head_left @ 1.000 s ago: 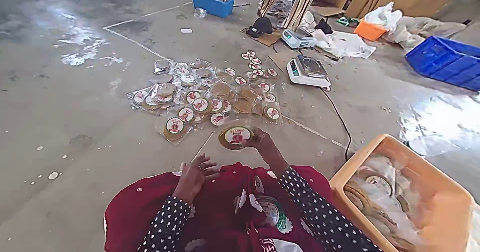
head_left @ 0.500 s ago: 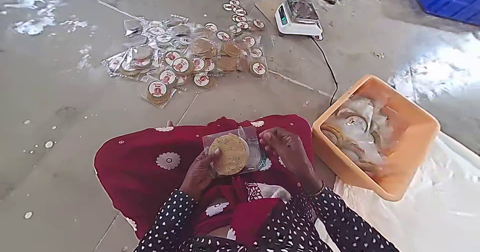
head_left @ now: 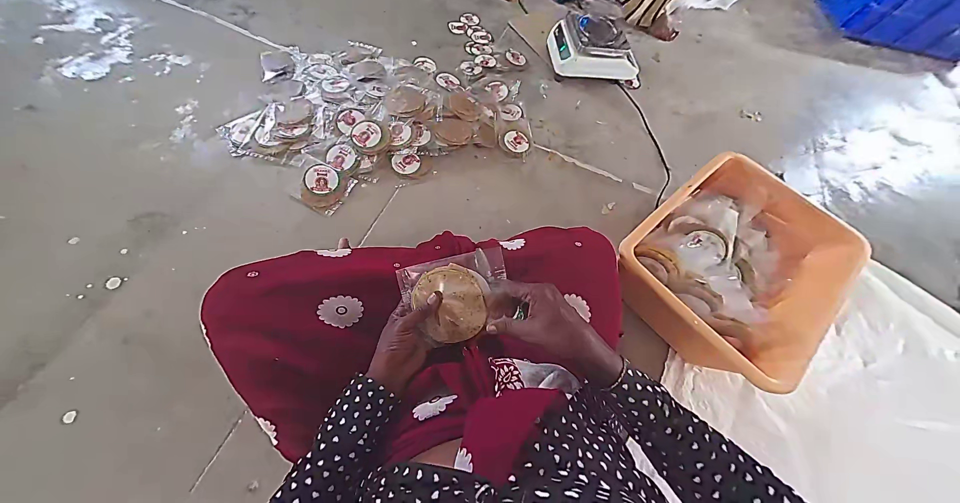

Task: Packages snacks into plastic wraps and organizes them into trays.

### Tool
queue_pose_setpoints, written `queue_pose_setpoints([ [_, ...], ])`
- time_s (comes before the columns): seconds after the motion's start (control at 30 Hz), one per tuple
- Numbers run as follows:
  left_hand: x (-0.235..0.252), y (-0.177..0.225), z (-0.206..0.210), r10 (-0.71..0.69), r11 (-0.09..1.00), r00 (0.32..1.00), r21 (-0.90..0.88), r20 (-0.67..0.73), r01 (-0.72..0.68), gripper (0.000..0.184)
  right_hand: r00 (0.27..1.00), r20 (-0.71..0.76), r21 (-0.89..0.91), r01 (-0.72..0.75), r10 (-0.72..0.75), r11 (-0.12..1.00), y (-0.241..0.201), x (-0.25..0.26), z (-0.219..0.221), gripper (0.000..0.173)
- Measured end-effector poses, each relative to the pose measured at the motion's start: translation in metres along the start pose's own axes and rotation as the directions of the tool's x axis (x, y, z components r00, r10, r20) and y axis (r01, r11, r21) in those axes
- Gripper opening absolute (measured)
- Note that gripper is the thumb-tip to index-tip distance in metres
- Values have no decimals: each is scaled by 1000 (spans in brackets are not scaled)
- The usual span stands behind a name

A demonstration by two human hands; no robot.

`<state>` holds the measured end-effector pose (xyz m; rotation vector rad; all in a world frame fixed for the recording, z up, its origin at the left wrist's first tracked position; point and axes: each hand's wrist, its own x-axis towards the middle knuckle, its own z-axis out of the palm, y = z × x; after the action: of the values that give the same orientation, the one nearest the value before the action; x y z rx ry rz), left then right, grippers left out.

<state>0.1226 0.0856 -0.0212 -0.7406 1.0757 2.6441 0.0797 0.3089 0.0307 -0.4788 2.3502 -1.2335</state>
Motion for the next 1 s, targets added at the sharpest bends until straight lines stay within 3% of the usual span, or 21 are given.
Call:
queue_pose_setpoints([
  [0.13,2,2,-4,33,997,999,76,-6,-32,28,997,72,-65,31,-27,997,3,-2,-4,14],
  [0.2,1,3,-4,71,990,997,119,-4,-70,28,994,91,-182,75,-59,980,1,-1,-16,16],
  [0.3,0,6,-3,121,985,992,127,-32,-116,29,979,98,-450,203,-178,869,-5,-3,-37,24],
  [0.4,5,19,-17,198,975,979,112,-48,-192,28,975,-9,-640,165,-222,750,-1,-5,-64,26],
  [0.53,4,40,-33,222,975,970,52,-99,-218,19,974,-193,-465,14,-117,885,13,4,-63,11],
  [0.6,1,43,-31,169,984,983,-38,-73,-172,20,982,-185,-352,-25,-44,936,31,17,-40,19],
  [0.67,0,41,-28,129,987,988,-84,-83,-136,20,984,-175,-395,-94,25,914,47,33,-16,31],
  [0.73,1,37,-31,106,987,990,-113,-94,-116,19,978,-171,-454,-184,117,872,52,42,-3,28],
  [0.87,2,33,-38,83,992,989,-89,-121,-94,20,966,-237,-307,-176,104,935,55,39,-10,9],
  [1.0,6,31,-37,98,990,989,-87,-107,-108,20,973,-223,-265,-125,65,956,53,33,-21,9],
])
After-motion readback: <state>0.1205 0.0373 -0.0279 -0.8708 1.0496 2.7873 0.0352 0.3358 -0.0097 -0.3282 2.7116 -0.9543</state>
